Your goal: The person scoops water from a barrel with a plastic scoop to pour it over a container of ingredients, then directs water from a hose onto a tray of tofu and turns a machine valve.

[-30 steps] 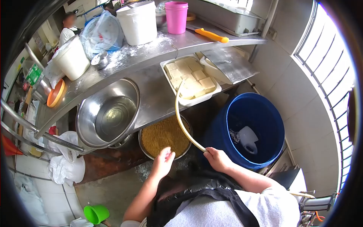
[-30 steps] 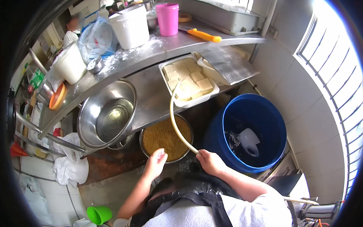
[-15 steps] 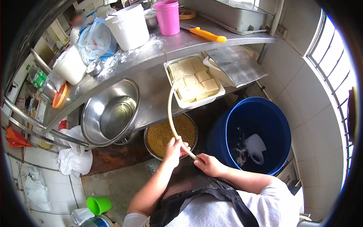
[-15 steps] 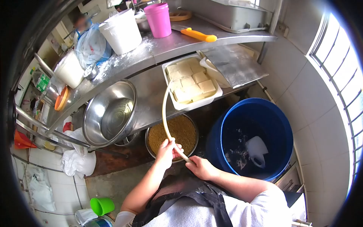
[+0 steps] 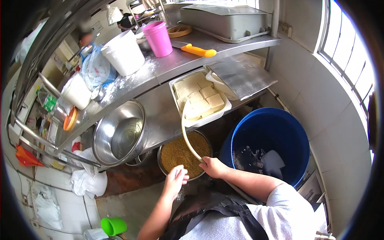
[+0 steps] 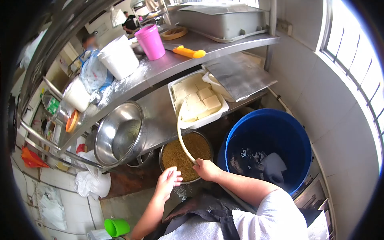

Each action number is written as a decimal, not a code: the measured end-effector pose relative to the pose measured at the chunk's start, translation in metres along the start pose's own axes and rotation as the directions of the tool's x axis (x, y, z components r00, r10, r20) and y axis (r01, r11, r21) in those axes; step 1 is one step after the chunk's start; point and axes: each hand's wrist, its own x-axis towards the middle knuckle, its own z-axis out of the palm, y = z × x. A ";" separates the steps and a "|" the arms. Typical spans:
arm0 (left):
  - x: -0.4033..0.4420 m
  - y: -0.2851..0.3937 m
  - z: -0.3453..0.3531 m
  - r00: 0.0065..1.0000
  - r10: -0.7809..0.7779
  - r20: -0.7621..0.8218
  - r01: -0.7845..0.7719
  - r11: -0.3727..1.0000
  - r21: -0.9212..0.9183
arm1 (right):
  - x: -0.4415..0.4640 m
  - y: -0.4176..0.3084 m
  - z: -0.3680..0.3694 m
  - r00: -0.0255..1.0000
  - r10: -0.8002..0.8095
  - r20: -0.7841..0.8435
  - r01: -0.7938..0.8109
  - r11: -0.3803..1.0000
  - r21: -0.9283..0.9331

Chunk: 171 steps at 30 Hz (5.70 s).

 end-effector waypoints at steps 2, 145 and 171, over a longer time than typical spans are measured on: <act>-0.018 -0.005 -0.013 0.999 -0.037 0.021 0.037 0.999 0.018 | 0.006 0.006 0.004 1.000 -0.023 0.007 0.023 1.000 -0.010; -0.067 -0.049 0.000 0.921 0.384 -0.071 -0.308 0.826 0.472 | 0.048 -0.005 0.039 0.996 -0.076 -0.044 0.080 0.992 0.098; -0.064 -0.069 -0.007 0.931 0.304 -0.202 -0.236 0.924 0.301 | 0.045 -0.005 0.045 0.997 -0.051 -0.062 0.063 0.975 0.211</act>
